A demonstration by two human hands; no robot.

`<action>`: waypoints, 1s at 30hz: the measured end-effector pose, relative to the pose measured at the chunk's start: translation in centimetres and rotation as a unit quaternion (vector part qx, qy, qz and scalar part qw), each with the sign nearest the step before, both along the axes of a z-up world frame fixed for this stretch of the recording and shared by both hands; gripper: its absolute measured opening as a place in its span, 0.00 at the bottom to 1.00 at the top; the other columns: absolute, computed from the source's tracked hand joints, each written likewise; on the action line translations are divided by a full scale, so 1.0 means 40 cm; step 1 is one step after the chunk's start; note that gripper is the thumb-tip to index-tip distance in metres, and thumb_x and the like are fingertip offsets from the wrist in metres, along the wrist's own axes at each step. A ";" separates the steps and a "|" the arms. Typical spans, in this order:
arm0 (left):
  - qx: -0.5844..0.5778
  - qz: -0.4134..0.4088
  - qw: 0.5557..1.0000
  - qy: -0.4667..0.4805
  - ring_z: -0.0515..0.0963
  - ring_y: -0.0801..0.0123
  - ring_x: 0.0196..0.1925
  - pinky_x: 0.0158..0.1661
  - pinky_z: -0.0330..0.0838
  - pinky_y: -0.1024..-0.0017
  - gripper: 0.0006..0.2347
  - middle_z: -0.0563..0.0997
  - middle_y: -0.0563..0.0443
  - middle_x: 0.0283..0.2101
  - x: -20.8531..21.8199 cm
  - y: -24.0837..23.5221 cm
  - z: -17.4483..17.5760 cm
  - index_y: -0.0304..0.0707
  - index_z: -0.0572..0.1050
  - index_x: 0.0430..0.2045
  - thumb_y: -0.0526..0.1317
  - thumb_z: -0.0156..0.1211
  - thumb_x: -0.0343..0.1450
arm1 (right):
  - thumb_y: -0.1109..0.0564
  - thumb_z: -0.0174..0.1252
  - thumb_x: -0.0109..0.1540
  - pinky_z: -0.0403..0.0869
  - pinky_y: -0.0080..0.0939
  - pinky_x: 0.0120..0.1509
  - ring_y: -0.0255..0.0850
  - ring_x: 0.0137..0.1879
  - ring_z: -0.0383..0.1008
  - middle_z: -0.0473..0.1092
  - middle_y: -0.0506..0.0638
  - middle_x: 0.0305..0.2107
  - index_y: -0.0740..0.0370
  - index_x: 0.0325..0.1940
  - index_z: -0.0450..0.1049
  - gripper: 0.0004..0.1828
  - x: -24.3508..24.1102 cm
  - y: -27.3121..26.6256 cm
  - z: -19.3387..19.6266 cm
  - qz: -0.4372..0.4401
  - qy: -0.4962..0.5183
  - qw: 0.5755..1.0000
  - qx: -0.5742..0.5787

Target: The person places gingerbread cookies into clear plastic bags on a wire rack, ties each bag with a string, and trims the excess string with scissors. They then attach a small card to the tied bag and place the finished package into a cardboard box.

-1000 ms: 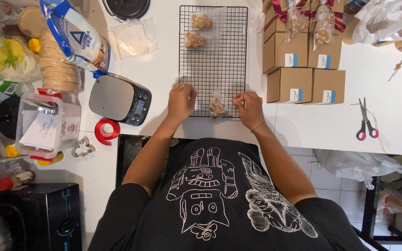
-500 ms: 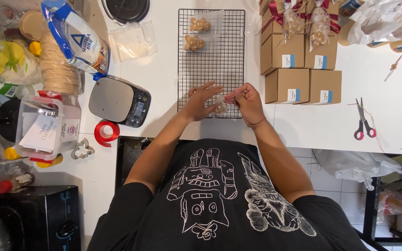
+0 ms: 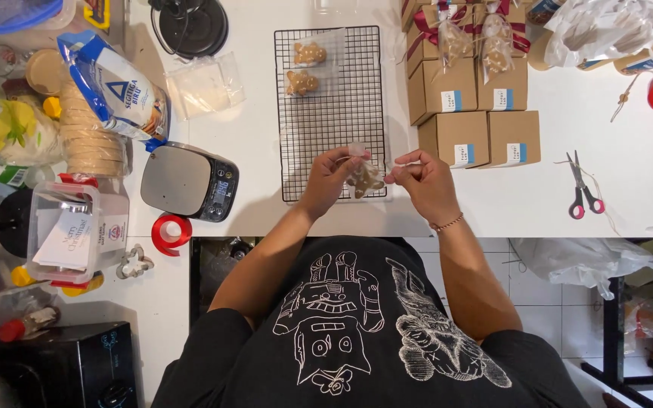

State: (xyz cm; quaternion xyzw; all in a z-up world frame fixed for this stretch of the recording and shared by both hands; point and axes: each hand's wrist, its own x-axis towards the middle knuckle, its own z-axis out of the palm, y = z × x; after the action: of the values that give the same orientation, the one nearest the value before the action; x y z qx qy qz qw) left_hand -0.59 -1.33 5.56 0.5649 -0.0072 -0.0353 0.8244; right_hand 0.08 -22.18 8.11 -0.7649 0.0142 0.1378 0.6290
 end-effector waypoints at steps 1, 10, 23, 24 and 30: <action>0.000 -0.003 1.000 -0.001 0.82 0.73 0.31 0.38 0.80 0.72 0.07 0.84 0.47 0.31 0.001 -0.008 0.001 0.31 0.80 0.44 0.34 0.59 0.76 | 0.62 0.61 0.67 0.77 0.37 0.48 0.40 0.36 0.79 0.78 0.59 0.28 0.63 0.45 0.73 0.04 -0.004 -0.007 0.037 -0.003 -0.001 1.000 0.000; 0.134 -0.097 0.979 -0.117 0.82 0.67 0.44 0.53 0.73 0.66 0.05 0.84 0.47 0.36 0.019 -0.106 0.040 0.37 0.83 0.39 0.34 0.66 0.72 | 0.59 0.72 0.59 0.76 0.55 0.55 0.59 0.49 0.77 0.75 0.61 0.44 0.60 0.62 0.77 0.26 -0.012 -0.053 0.194 0.067 -0.348 0.909 -0.220; 0.305 -0.168 0.870 -0.349 0.83 0.56 0.52 0.52 0.69 0.62 0.01 0.84 0.49 0.41 0.069 -0.297 0.122 0.38 0.80 0.32 0.33 0.64 0.71 | 0.64 0.63 0.64 0.74 0.42 0.40 0.40 0.32 0.72 0.73 0.51 0.23 0.63 0.37 0.80 0.02 -0.034 -0.261 0.162 -0.041 -0.153 0.983 -0.092; 0.248 -0.168 0.904 -0.305 0.84 0.51 0.49 0.51 0.73 0.62 0.01 0.85 0.45 0.39 0.071 -0.326 0.111 0.36 0.82 0.32 0.32 0.65 0.71 | 0.65 0.64 0.63 0.74 0.41 0.42 0.38 0.34 0.71 0.73 0.51 0.25 0.64 0.38 0.80 0.01 -0.038 -0.281 0.157 -0.067 -0.144 0.986 -0.057; 0.193 -0.178 0.962 -0.080 0.84 0.57 0.48 0.53 0.74 0.60 0.04 0.86 0.41 0.40 0.030 -0.433 0.175 0.35 0.83 0.36 0.35 0.64 0.73 | 0.72 0.62 0.64 0.75 0.41 0.47 0.45 0.42 0.75 0.77 0.54 0.37 0.61 0.47 0.80 0.11 -0.034 -0.574 0.045 -0.240 -0.267 0.917 -0.171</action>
State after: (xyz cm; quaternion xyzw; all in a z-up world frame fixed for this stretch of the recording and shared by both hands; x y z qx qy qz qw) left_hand 0.61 -18.63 12.58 0.7039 -0.1661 -0.1367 0.6770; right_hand -1.27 -45.14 9.91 -0.8429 0.0527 -0.2312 0.4830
